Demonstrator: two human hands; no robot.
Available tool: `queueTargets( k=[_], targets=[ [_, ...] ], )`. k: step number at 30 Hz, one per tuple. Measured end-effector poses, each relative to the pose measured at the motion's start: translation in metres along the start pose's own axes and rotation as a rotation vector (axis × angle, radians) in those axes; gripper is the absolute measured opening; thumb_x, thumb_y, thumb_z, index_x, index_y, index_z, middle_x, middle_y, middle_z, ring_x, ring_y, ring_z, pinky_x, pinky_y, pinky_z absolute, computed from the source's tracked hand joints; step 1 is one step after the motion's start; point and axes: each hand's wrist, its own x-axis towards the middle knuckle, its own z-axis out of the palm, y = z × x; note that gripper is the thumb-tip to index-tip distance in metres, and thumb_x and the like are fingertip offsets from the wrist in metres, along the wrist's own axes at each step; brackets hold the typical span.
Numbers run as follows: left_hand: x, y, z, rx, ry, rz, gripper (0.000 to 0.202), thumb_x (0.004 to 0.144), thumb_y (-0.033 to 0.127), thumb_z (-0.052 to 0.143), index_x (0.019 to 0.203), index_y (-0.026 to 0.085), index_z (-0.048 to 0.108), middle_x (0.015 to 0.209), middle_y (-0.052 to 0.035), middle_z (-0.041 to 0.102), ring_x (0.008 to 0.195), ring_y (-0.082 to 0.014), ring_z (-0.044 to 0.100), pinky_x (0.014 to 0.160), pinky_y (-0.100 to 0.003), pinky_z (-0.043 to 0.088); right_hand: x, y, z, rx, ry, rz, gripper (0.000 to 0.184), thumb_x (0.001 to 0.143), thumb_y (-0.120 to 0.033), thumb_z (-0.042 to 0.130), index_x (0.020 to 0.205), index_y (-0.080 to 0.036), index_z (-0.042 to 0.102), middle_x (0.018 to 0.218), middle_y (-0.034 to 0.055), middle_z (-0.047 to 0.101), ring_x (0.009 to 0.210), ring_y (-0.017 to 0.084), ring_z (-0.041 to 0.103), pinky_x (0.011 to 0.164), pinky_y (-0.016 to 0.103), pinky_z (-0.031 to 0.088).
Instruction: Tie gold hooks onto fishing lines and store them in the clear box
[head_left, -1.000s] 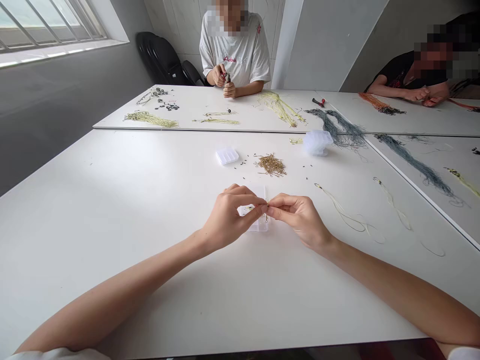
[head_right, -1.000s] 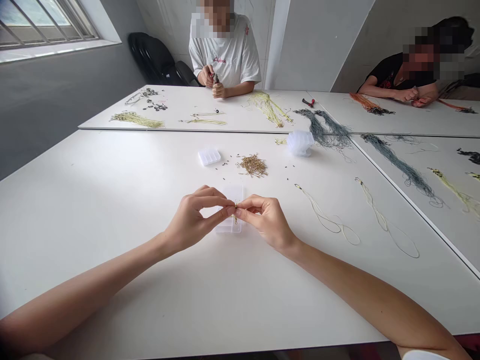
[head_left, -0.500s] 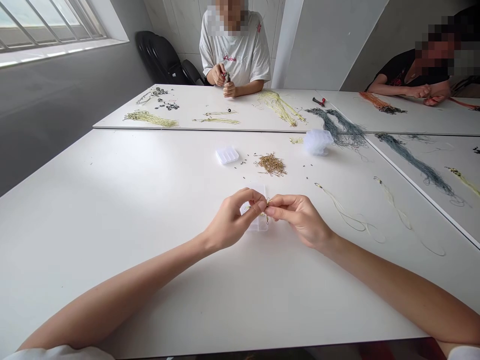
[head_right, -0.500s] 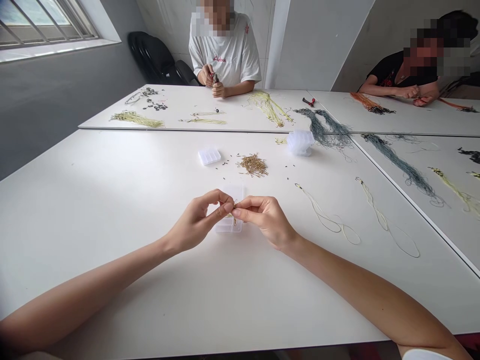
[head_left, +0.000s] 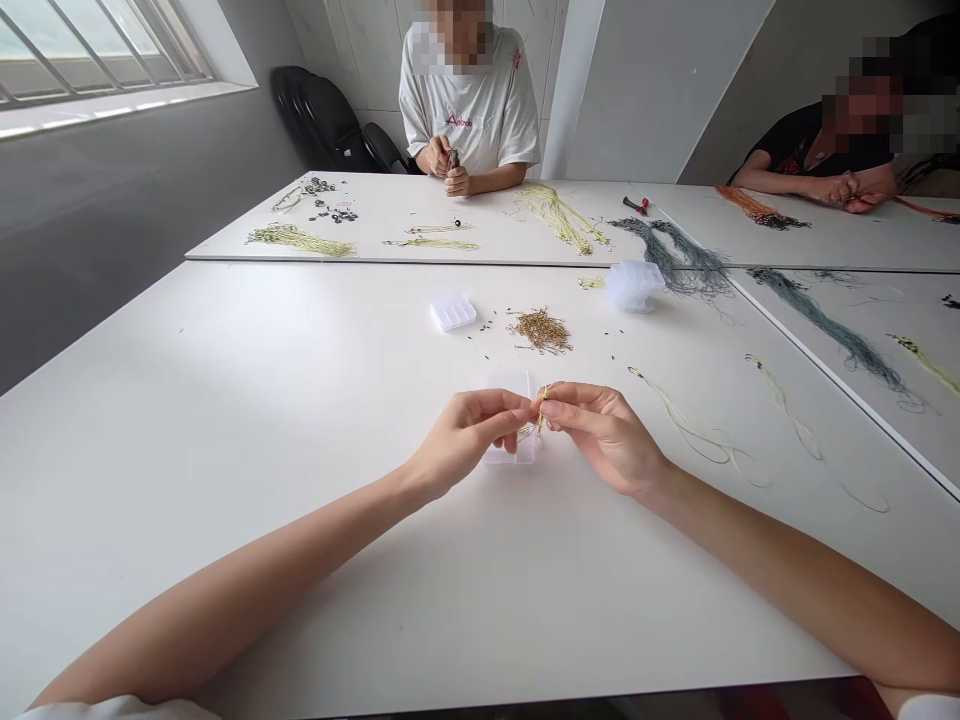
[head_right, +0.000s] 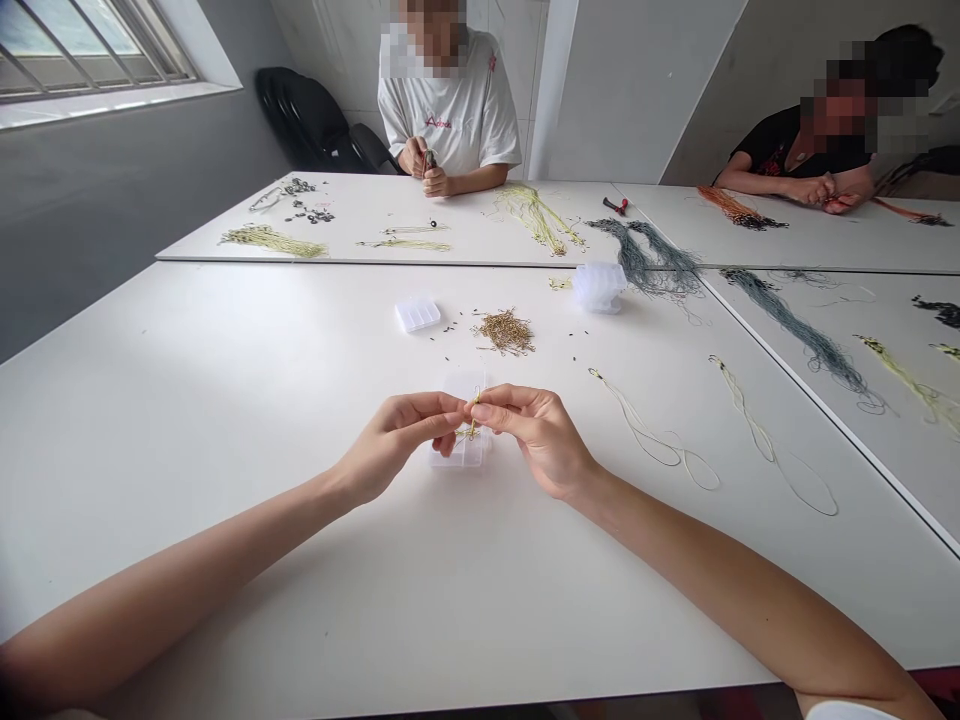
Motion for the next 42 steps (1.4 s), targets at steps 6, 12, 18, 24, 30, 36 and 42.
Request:
queueTargets(
  k=[6, 12, 18, 24, 30, 36, 42],
  targets=[
    [0.000, 0.001, -0.001, -0.004, -0.123, -0.016, 0.022, 0.089, 0.036, 0.061, 0.088, 0.016, 0.071, 0.082, -0.0041, 0.066, 0.076, -0.0133, 0.058, 0.074, -0.028, 0.045, 0.000, 0.000, 0.000, 0.018, -0.043, 0.003, 0.009, 0.081, -0.026, 0.072, 0.073, -0.023, 0.074, 0.070, -0.0002, 0.059, 0.073, 0.015, 0.052, 0.074, 0.034, 0.038],
    [-0.004, 0.008, -0.001, 0.323, 0.112, 0.186, 0.021, 0.090, 0.035, 0.059, 0.087, 0.018, 0.071, 0.084, -0.0038, 0.067, 0.076, -0.0141, 0.055, 0.069, -0.027, 0.043, 0.000, 0.000, 0.001, -0.024, 0.033, -0.006, 0.006, 0.078, -0.026, 0.074, 0.073, -0.023, 0.074, 0.073, -0.0002, 0.060, 0.074, 0.014, 0.049, 0.073, 0.030, 0.038],
    [-0.004, 0.012, -0.002, 0.413, 0.228, 0.288, 0.021, 0.091, 0.032, 0.057, 0.083, 0.018, 0.071, 0.080, -0.0026, 0.067, 0.072, -0.0134, 0.054, 0.067, -0.027, 0.043, -0.001, -0.001, 0.004, -0.058, -0.023, 0.028, 0.006, 0.078, -0.027, 0.074, 0.074, -0.023, 0.074, 0.071, 0.0003, 0.060, 0.073, 0.014, 0.050, 0.071, 0.030, 0.039],
    [-0.002, 0.013, -0.005, 0.423, 0.246, 0.271, 0.022, 0.091, 0.033, 0.056, 0.084, 0.018, 0.071, 0.084, -0.0040, 0.068, 0.074, -0.0149, 0.056, 0.067, -0.027, 0.044, -0.002, 0.000, 0.004, -0.077, -0.054, 0.075, 0.008, 0.076, -0.030, 0.074, 0.073, -0.023, 0.073, 0.072, 0.0014, 0.062, 0.076, 0.016, 0.053, 0.074, 0.032, 0.042],
    [-0.002, 0.022, -0.013, 0.639, 0.161, 0.327, 0.019, 0.090, 0.028, 0.056, 0.096, 0.020, 0.072, 0.079, -0.0025, 0.067, 0.071, -0.0136, 0.056, 0.069, -0.027, 0.044, -0.003, 0.001, 0.002, -0.105, -0.058, 0.085, 0.008, 0.078, -0.028, 0.073, 0.073, -0.022, 0.074, 0.074, 0.0012, 0.064, 0.076, 0.016, 0.054, 0.073, 0.031, 0.041],
    [-0.004, 0.024, -0.012, 0.708, 0.106, 0.421, 0.020, 0.092, 0.028, 0.054, 0.091, 0.020, 0.072, 0.082, -0.0021, 0.069, 0.063, -0.0102, 0.057, 0.062, -0.024, 0.046, -0.002, 0.002, 0.003, -0.138, -0.035, 0.069, 0.006, 0.078, -0.027, 0.073, 0.074, -0.022, 0.074, 0.078, 0.0011, 0.067, 0.076, 0.015, 0.055, 0.073, 0.032, 0.042],
    [-0.003, 0.016, -0.014, 0.820, 0.080, 0.482, 0.022, 0.093, 0.027, 0.053, 0.098, 0.024, 0.075, 0.080, -0.0030, 0.070, 0.061, -0.0119, 0.057, 0.061, -0.026, 0.045, -0.003, 0.002, 0.004, -0.175, -0.032, 0.022, 0.006, 0.078, -0.028, 0.072, 0.079, -0.023, 0.075, 0.082, 0.0025, 0.070, 0.081, 0.018, 0.060, 0.077, 0.034, 0.045]
  ],
)
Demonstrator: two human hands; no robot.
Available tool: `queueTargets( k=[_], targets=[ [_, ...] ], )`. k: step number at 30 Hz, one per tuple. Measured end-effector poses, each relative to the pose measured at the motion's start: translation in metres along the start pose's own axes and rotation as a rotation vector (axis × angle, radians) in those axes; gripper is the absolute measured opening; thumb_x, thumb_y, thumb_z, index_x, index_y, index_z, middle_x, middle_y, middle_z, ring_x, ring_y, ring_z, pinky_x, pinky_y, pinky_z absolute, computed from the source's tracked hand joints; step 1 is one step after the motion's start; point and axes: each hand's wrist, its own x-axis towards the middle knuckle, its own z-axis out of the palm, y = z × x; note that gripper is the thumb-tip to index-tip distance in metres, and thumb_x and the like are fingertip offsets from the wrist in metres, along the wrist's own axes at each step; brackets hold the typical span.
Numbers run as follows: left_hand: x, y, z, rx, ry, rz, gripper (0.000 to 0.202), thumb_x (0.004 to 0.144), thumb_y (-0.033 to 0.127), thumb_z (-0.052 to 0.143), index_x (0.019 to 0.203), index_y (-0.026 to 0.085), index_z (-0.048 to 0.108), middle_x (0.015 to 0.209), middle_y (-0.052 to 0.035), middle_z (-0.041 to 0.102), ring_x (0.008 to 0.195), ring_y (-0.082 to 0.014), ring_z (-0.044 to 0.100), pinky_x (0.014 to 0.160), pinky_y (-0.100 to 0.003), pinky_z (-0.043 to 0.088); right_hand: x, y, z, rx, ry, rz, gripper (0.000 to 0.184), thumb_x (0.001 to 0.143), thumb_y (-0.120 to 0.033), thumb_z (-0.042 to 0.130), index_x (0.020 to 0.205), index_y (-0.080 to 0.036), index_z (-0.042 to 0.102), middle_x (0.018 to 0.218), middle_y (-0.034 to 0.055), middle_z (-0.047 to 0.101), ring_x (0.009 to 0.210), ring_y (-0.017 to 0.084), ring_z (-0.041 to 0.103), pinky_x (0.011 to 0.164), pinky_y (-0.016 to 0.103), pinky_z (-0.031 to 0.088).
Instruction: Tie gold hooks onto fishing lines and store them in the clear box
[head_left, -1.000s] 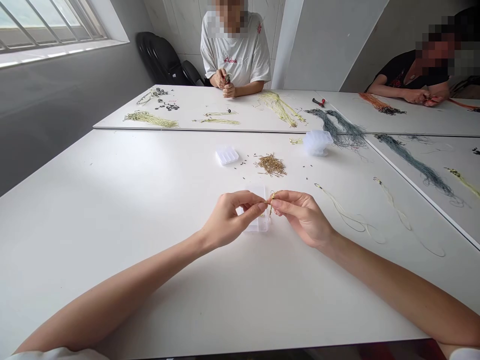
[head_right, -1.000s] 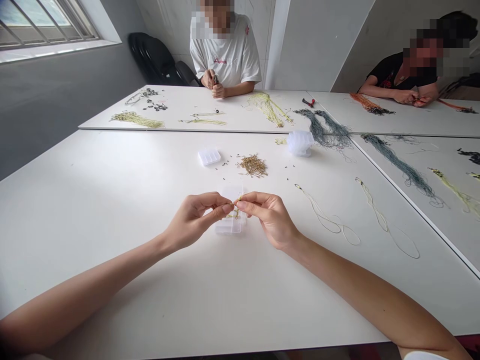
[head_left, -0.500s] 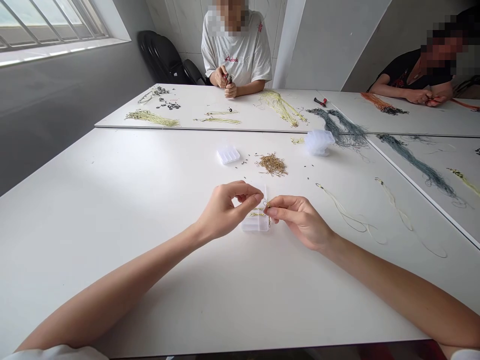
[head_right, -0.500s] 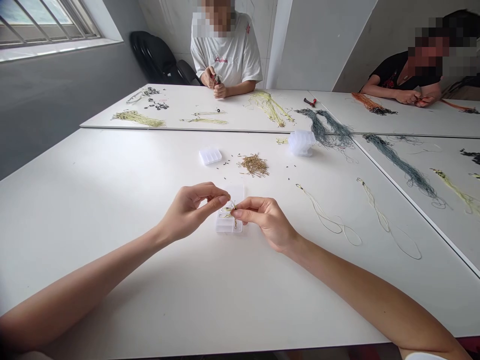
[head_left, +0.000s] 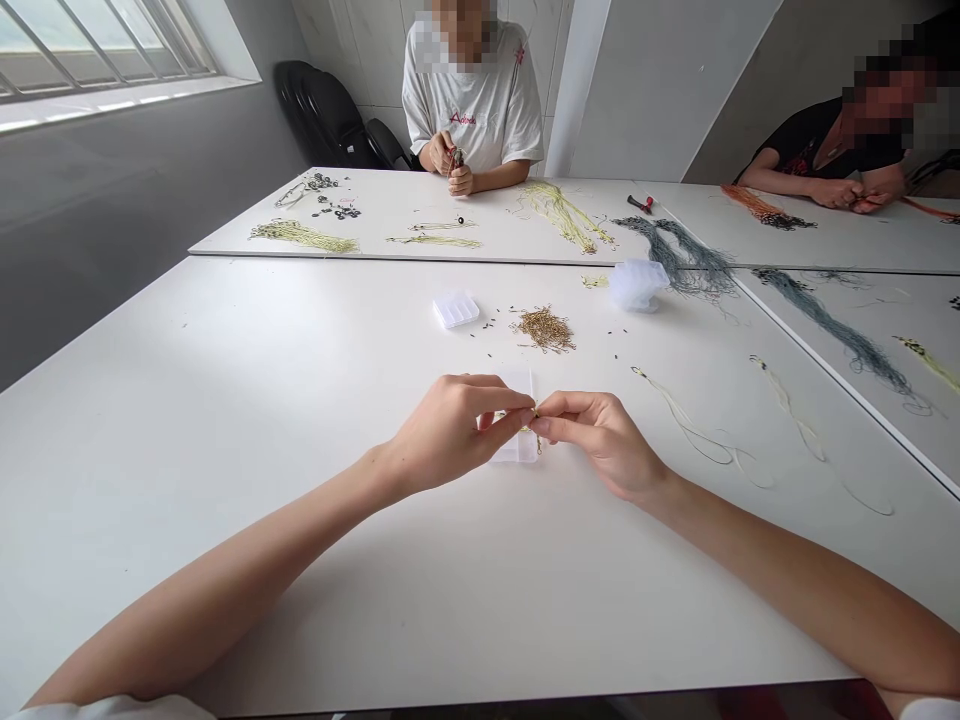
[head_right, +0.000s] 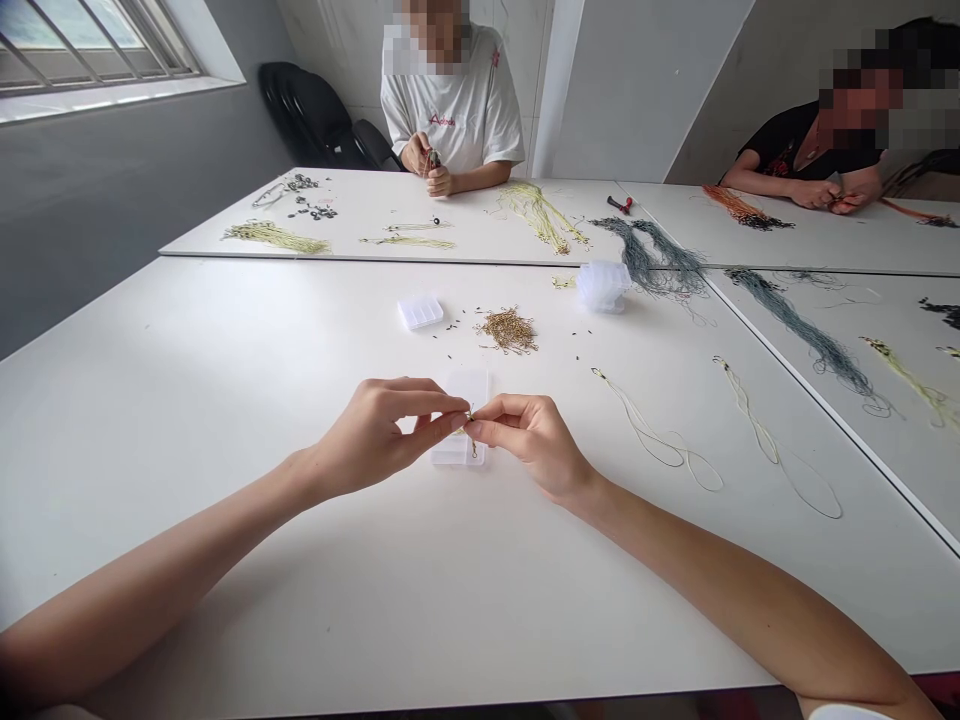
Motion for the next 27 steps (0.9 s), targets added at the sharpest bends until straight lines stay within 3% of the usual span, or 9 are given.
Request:
queueTargets(
  k=[10, 13, 19, 23, 27],
  targets=[
    [0.001, 0.005, -0.002, -0.015, -0.081, -0.091, 0.024, 0.093, 0.027, 0.050, 0.089, 0.022, 0.073, 0.081, -0.0040, 0.067, 0.069, -0.0143, 0.057, 0.065, -0.027, 0.045, -0.002, 0.000, 0.001, -0.029, 0.006, -0.036, 0.007, 0.078, -0.030, 0.073, 0.078, -0.023, 0.075, 0.081, 0.0023, 0.069, 0.082, 0.019, 0.061, 0.079, 0.036, 0.047],
    [0.001, 0.007, -0.001, -0.117, -0.046, -0.199, 0.025, 0.092, 0.034, 0.052, 0.087, 0.023, 0.074, 0.089, -0.0054, 0.067, 0.079, -0.0169, 0.058, 0.067, -0.027, 0.045, -0.002, 0.001, 0.002, -0.041, 0.009, -0.049, 0.008, 0.079, -0.031, 0.073, 0.079, -0.022, 0.075, 0.082, 0.0028, 0.068, 0.082, 0.019, 0.061, 0.078, 0.036, 0.048],
    [0.000, 0.004, 0.008, -0.508, -0.058, -0.430, 0.031, 0.089, 0.045, 0.058, 0.090, 0.020, 0.075, 0.084, -0.0060, 0.071, 0.072, -0.0171, 0.059, 0.060, -0.028, 0.043, -0.003, 0.001, 0.002, -0.141, 0.070, -0.106, 0.013, 0.079, -0.035, 0.073, 0.078, -0.022, 0.075, 0.081, 0.0036, 0.066, 0.081, 0.020, 0.059, 0.079, 0.037, 0.046],
    [-0.001, 0.004, 0.017, -0.707, -0.013, -0.459, 0.028, 0.088, 0.042, 0.061, 0.094, 0.018, 0.075, 0.091, -0.0078, 0.073, 0.087, -0.0220, 0.066, 0.074, -0.033, 0.050, -0.003, 0.002, 0.002, -0.161, 0.105, -0.133, 0.016, 0.078, -0.038, 0.074, 0.076, -0.023, 0.075, 0.079, 0.0035, 0.065, 0.079, 0.020, 0.058, 0.078, 0.037, 0.046],
    [-0.003, 0.006, 0.023, -0.824, 0.031, -0.453, 0.025, 0.088, 0.038, 0.063, 0.098, 0.019, 0.076, 0.099, -0.0079, 0.073, 0.097, -0.0229, 0.065, 0.088, -0.037, 0.049, -0.003, 0.004, 0.002, -0.158, 0.113, -0.135, 0.017, 0.078, -0.040, 0.075, 0.077, -0.023, 0.076, 0.080, 0.0037, 0.066, 0.079, 0.020, 0.058, 0.078, 0.038, 0.045]
  ],
)
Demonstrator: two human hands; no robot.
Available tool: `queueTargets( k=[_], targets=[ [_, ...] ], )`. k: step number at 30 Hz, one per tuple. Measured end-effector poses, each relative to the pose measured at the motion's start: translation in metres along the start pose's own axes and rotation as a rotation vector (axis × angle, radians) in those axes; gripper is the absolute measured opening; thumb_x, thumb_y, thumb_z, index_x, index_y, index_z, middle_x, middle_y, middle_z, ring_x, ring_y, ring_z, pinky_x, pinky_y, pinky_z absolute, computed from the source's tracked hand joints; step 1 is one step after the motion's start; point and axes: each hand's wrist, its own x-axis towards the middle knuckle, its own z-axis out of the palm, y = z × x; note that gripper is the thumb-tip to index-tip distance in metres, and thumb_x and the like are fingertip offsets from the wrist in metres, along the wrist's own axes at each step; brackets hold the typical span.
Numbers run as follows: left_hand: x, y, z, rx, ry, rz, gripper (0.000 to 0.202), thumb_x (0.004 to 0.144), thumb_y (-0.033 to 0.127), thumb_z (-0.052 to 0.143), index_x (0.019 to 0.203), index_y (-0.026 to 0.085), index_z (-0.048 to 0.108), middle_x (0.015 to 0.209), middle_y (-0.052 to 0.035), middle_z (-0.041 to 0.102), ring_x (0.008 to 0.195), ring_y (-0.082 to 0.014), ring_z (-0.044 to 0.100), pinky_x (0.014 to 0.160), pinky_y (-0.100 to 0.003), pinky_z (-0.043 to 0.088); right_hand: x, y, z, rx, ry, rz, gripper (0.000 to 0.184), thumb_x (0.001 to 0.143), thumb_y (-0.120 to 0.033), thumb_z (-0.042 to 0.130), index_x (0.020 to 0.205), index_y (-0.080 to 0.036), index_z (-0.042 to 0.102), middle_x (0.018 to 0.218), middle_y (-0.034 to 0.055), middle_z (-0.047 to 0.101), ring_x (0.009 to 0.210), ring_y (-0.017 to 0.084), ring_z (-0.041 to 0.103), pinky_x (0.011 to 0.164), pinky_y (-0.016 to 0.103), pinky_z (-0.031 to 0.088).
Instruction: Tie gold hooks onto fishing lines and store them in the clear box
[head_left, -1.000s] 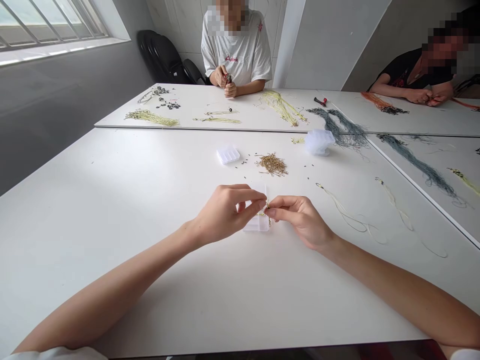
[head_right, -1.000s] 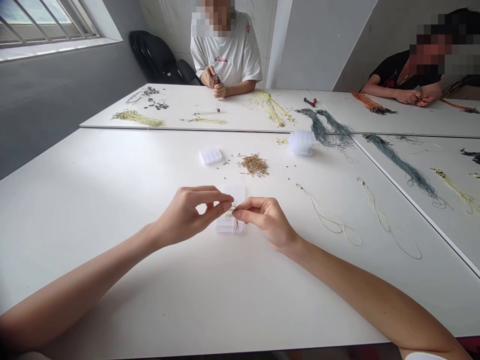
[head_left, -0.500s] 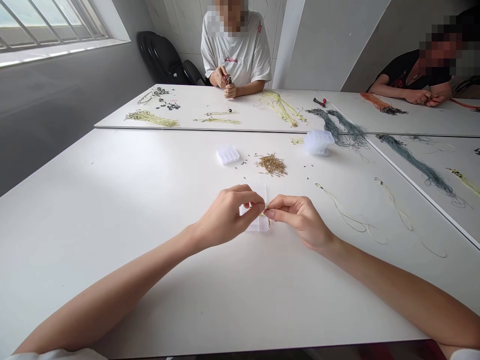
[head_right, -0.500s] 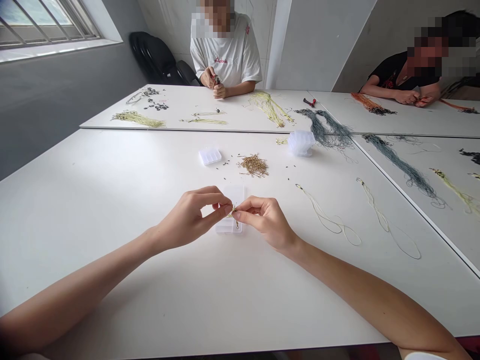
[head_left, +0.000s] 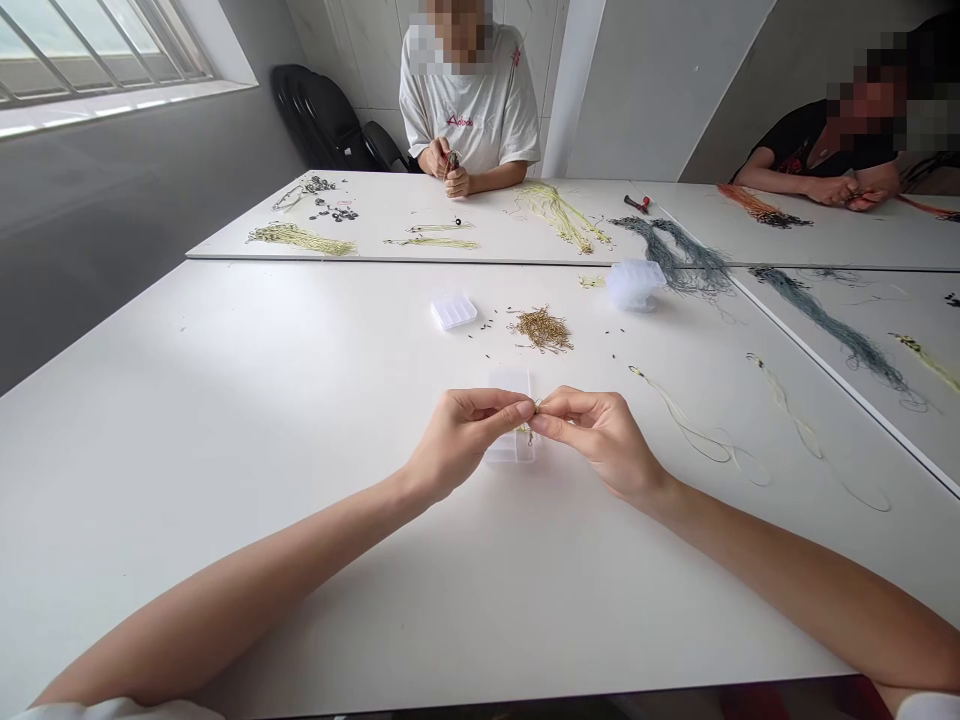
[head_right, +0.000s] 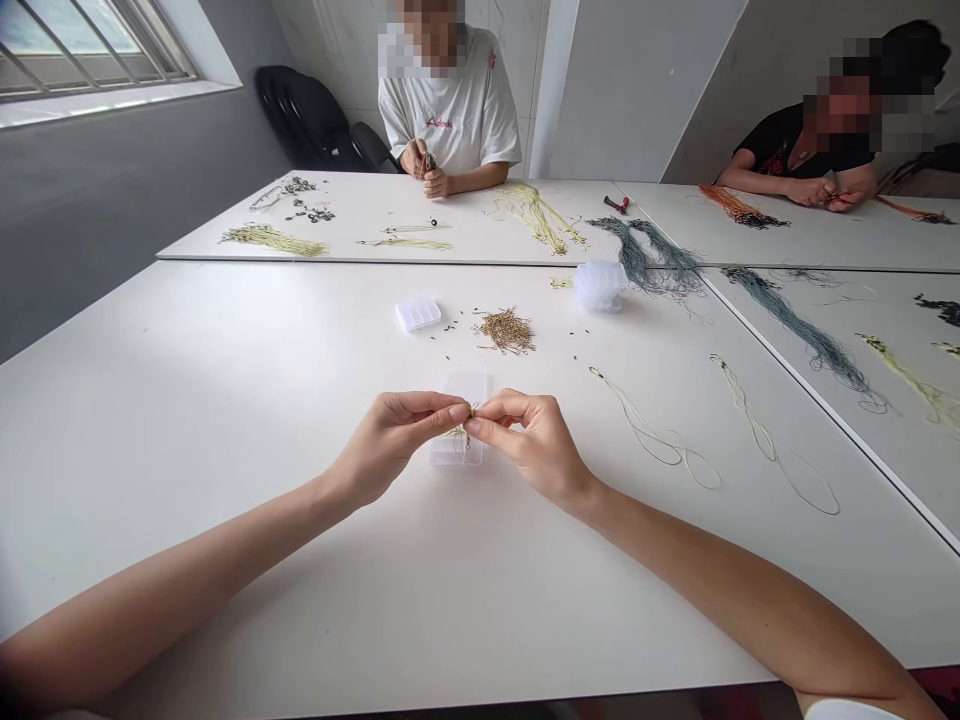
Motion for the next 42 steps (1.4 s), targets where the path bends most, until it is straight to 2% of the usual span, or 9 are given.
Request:
queueTargets(
  k=[3, 8, 11, 14, 20, 26, 31, 35, 42],
  targets=[
    [-0.001, -0.002, 0.003, -0.061, 0.006, 0.009, 0.023, 0.089, 0.036, 0.063, 0.097, 0.019, 0.076, 0.097, -0.0070, 0.073, 0.097, -0.0211, 0.063, 0.089, -0.035, 0.048, -0.001, 0.000, 0.001, 0.024, -0.001, 0.003, 0.015, 0.078, -0.038, 0.075, 0.078, -0.023, 0.077, 0.081, 0.0037, 0.066, 0.080, 0.020, 0.058, 0.079, 0.038, 0.046],
    [-0.003, -0.009, 0.007, -0.090, 0.064, 0.017, 0.019, 0.088, 0.034, 0.064, 0.092, 0.021, 0.077, 0.084, -0.0030, 0.067, 0.082, -0.0149, 0.053, 0.079, -0.030, 0.043, -0.002, -0.003, 0.003, 0.089, -0.005, 0.002, 0.011, 0.078, -0.033, 0.076, 0.075, -0.023, 0.076, 0.080, 0.0028, 0.067, 0.083, 0.020, 0.061, 0.081, 0.037, 0.047],
    [-0.003, -0.013, 0.009, -0.166, 0.061, -0.011, 0.018, 0.088, 0.034, 0.065, 0.089, 0.021, 0.076, 0.085, -0.0031, 0.064, 0.082, -0.0149, 0.049, 0.079, -0.031, 0.040, -0.002, -0.004, 0.004, 0.122, -0.007, 0.011, 0.010, 0.078, -0.032, 0.076, 0.074, -0.023, 0.075, 0.079, 0.0020, 0.066, 0.082, 0.019, 0.062, 0.080, 0.037, 0.048],
    [-0.003, -0.014, 0.010, -0.277, 0.015, -0.047, 0.018, 0.088, 0.033, 0.065, 0.082, 0.019, 0.074, 0.086, -0.0030, 0.061, 0.084, -0.0149, 0.048, 0.081, -0.031, 0.040, -0.003, -0.004, 0.004, 0.141, -0.006, 0.017, 0.010, 0.078, -0.031, 0.076, 0.072, -0.023, 0.074, 0.077, 0.0012, 0.064, 0.078, 0.018, 0.060, 0.078, 0.035, 0.048],
    [0.000, -0.015, 0.009, -0.521, -0.113, -0.138, 0.021, 0.086, 0.028, 0.067, 0.069, 0.016, 0.063, 0.073, 0.0009, 0.040, 0.072, -0.0107, 0.038, 0.070, -0.024, 0.037, -0.003, -0.004, 0.003, 0.138, -0.091, -0.029, 0.007, 0.082, -0.029, 0.073, 0.078, -0.023, 0.075, 0.077, 0.0017, 0.065, 0.080, 0.019, 0.062, 0.080, 0.038, 0.048],
    [0.000, -0.017, 0.008, -0.674, -0.201, -0.224, 0.015, 0.085, 0.026, 0.068, 0.077, 0.016, 0.060, 0.079, 0.0007, 0.042, 0.076, -0.0098, 0.042, 0.073, -0.023, 0.037, -0.003, -0.005, 0.000, 0.199, -0.172, -0.045, 0.002, 0.081, -0.025, 0.073, 0.082, -0.023, 0.075, 0.079, 0.0018, 0.063, 0.079, 0.018, 0.061, 0.077, 0.038, 0.050],
    [0.001, -0.017, 0.006, -0.683, -0.229, -0.262, 0.012, 0.083, 0.023, 0.070, 0.081, 0.017, 0.060, 0.078, 0.0011, 0.045, 0.073, -0.0095, 0.043, 0.074, -0.024, 0.037, -0.004, -0.007, -0.002, 0.192, -0.208, -0.053, 0.003, 0.081, -0.021, 0.072, 0.082, -0.024, 0.074, 0.080, 0.0016, 0.060, 0.082, 0.018, 0.059, 0.076, 0.037, 0.049],
    [0.001, -0.015, 0.005, -0.630, -0.228, -0.234, 0.014, 0.084, 0.024, 0.069, 0.078, 0.017, 0.059, 0.075, 0.0008, 0.047, 0.073, -0.0104, 0.044, 0.073, -0.025, 0.037, -0.004, -0.010, -0.002, 0.231, -0.220, -0.038, 0.005, 0.083, -0.020, 0.070, 0.082, -0.022, 0.074, 0.080, 0.0020, 0.061, 0.082, 0.018, 0.060, 0.076, 0.036, 0.049],
    [0.002, -0.010, 0.003, -0.493, -0.082, -0.112, 0.017, 0.085, 0.027, 0.068, 0.075, 0.016, 0.062, 0.067, 0.0012, 0.047, 0.073, -0.0109, 0.046, 0.075, -0.025, 0.038, -0.001, -0.010, -0.002, 0.274, -0.151, -0.003, 0.007, 0.083, -0.018, 0.069, 0.082, -0.023, 0.075, 0.081, 0.0012, 0.065, 0.079, 0.014, 0.058, 0.076, 0.031, 0.048]
  ],
)
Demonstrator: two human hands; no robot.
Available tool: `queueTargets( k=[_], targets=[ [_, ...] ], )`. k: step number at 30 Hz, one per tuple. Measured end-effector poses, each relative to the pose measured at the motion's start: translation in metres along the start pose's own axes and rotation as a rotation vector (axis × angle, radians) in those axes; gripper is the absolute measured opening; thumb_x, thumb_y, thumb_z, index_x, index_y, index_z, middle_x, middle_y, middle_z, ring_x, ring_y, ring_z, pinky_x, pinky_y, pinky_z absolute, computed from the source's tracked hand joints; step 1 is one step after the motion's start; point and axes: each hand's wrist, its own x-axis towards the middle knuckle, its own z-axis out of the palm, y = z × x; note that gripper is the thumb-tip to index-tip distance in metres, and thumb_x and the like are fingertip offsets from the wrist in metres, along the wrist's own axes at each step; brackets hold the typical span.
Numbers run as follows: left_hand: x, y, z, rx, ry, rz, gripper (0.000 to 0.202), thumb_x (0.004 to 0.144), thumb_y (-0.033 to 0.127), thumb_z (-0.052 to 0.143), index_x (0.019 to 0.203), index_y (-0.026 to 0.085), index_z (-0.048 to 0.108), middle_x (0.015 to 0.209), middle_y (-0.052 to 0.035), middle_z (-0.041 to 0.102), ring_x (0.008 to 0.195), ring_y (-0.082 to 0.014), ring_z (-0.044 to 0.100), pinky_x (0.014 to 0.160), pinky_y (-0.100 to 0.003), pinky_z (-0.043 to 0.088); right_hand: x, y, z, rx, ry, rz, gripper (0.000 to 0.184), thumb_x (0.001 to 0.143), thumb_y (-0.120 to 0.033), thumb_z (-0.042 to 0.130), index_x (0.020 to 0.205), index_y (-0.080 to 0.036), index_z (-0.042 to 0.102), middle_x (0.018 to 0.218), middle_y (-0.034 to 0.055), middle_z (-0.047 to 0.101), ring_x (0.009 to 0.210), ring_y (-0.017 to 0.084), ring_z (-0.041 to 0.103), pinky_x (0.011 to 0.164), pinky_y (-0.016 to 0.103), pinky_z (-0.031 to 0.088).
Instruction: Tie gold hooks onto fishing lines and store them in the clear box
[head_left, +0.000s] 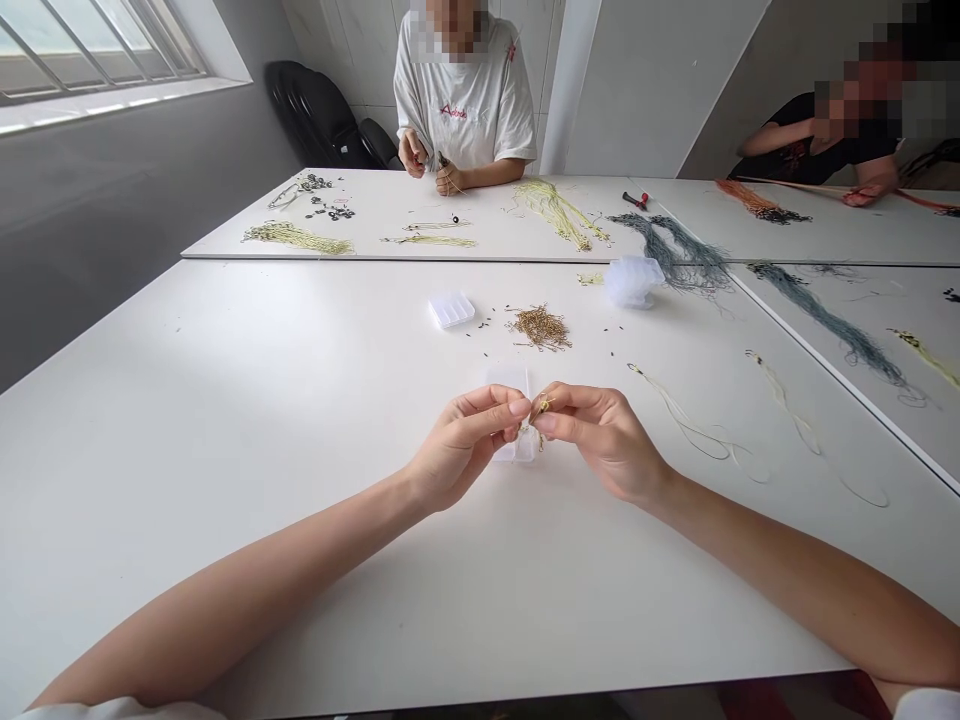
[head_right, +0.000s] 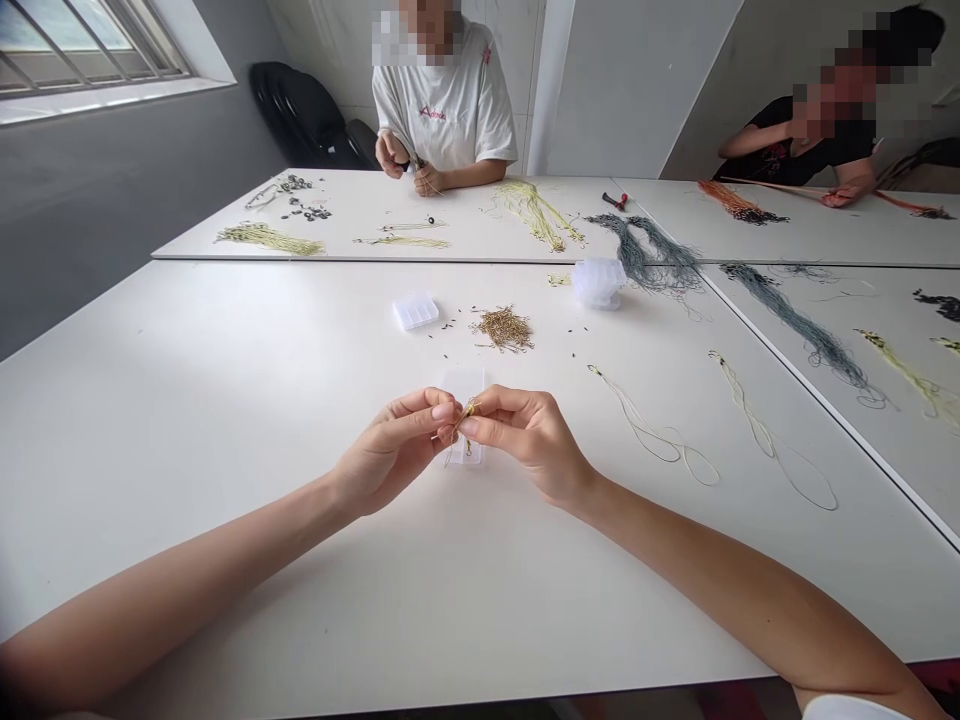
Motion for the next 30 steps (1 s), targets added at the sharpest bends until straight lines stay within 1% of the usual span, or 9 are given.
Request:
queueTargets(
  k=[4, 9, 11, 15, 19, 24, 27, 30],
  targets=[
    [-0.0015, 0.0010, 0.0022, 0.079, 0.042, 0.034, 0.010, 0.083, 0.026, 0.071, 0.083, 0.017, 0.067, 0.074, 0.0010, 0.055, 0.071, -0.0091, 0.045, 0.072, -0.024, 0.037, 0.0005, 0.0024, -0.0001, 0.007, 0.044, 0.018, 0.005, 0.081, -0.020, 0.071, 0.078, -0.023, 0.074, 0.079, 0.0008, 0.064, 0.078, 0.015, 0.057, 0.073, 0.030, 0.046],
    [-0.0030, 0.0013, 0.0039, 0.154, 0.074, 0.125, 0.011, 0.083, 0.025, 0.072, 0.088, 0.017, 0.067, 0.081, -0.0004, 0.062, 0.080, -0.0119, 0.056, 0.076, -0.026, 0.040, 0.0002, 0.0044, 0.0008, -0.024, 0.089, 0.020, 0.006, 0.080, -0.023, 0.073, 0.075, -0.022, 0.073, 0.078, 0.0009, 0.061, 0.076, 0.014, 0.054, 0.071, 0.030, 0.044],
    [-0.0031, 0.0013, 0.0036, 0.161, 0.075, 0.134, 0.012, 0.082, 0.025, 0.073, 0.089, 0.018, 0.066, 0.082, -0.0006, 0.063, 0.083, -0.0135, 0.059, 0.078, -0.028, 0.042, -0.0004, 0.0047, 0.0008, -0.038, 0.098, 0.015, 0.005, 0.080, -0.023, 0.073, 0.075, -0.021, 0.073, 0.078, 0.0009, 0.060, 0.076, 0.014, 0.053, 0.070, 0.030, 0.043],
    [-0.0027, 0.0009, 0.0026, 0.170, 0.081, 0.116, 0.015, 0.081, 0.026, 0.074, 0.091, 0.018, 0.066, 0.082, -0.0009, 0.064, 0.084, -0.0143, 0.060, 0.081, -0.029, 0.043, -0.0015, 0.0048, 0.0001, -0.028, 0.087, 0.016, 0.006, 0.080, -0.022, 0.073, 0.075, -0.021, 0.072, 0.077, 0.0006, 0.059, 0.076, 0.014, 0.052, 0.071, 0.031, 0.043],
    [-0.0024, 0.0010, 0.0026, 0.189, 0.078, 0.097, 0.014, 0.081, 0.028, 0.074, 0.087, 0.018, 0.067, 0.083, -0.0012, 0.066, 0.083, -0.0135, 0.058, 0.081, -0.029, 0.042, -0.0011, 0.0039, -0.0005, -0.007, 0.083, 0.023, 0.004, 0.080, -0.021, 0.071, 0.076, -0.022, 0.071, 0.077, 0.0003, 0.058, 0.075, 0.014, 0.051, 0.070, 0.030, 0.042],
    [-0.0033, 0.0024, 0.0031, 0.234, 0.117, 0.058, 0.019, 0.083, 0.036, 0.071, 0.082, 0.017, 0.070, 0.080, -0.0014, 0.064, 0.070, -0.0101, 0.049, 0.072, -0.027, 0.039, 0.0012, 0.0016, 0.0006, -0.011, 0.105, -0.022, 0.007, 0.081, -0.022, 0.070, 0.074, -0.022, 0.070, 0.076, 0.0002, 0.059, 0.075, 0.015, 0.053, 0.072, 0.032, 0.045],
    [-0.0045, 0.0034, 0.0047, 0.247, 0.083, 0.009, 0.022, 0.085, 0.038, 0.068, 0.088, 0.017, 0.073, 0.084, -0.0039, 0.067, 0.064, -0.0097, 0.048, 0.067, -0.028, 0.039, 0.0021, 0.0011, 0.0014, 0.004, 0.137, -0.040, 0.007, 0.080, -0.022, 0.071, 0.073, -0.022, 0.070, 0.080, 0.0005, 0.058, 0.077, 0.015, 0.055, 0.075, 0.034, 0.046],
    [-0.0053, 0.0042, 0.0066, 0.238, 0.025, -0.052, 0.025, 0.086, 0.040, 0.066, 0.093, 0.018, 0.075, 0.094, -0.0072, 0.069, 0.064, -0.0107, 0.052, 0.067, -0.029, 0.041, 0.0016, 0.0015, 0.0017, 0.013, 0.151, -0.040, 0.010, 0.079, -0.023, 0.071, 0.070, -0.022, 0.068, 0.082, 0.0008, 0.057, 0.073, 0.015, 0.053, 0.072, 0.034, 0.045]
  ],
)
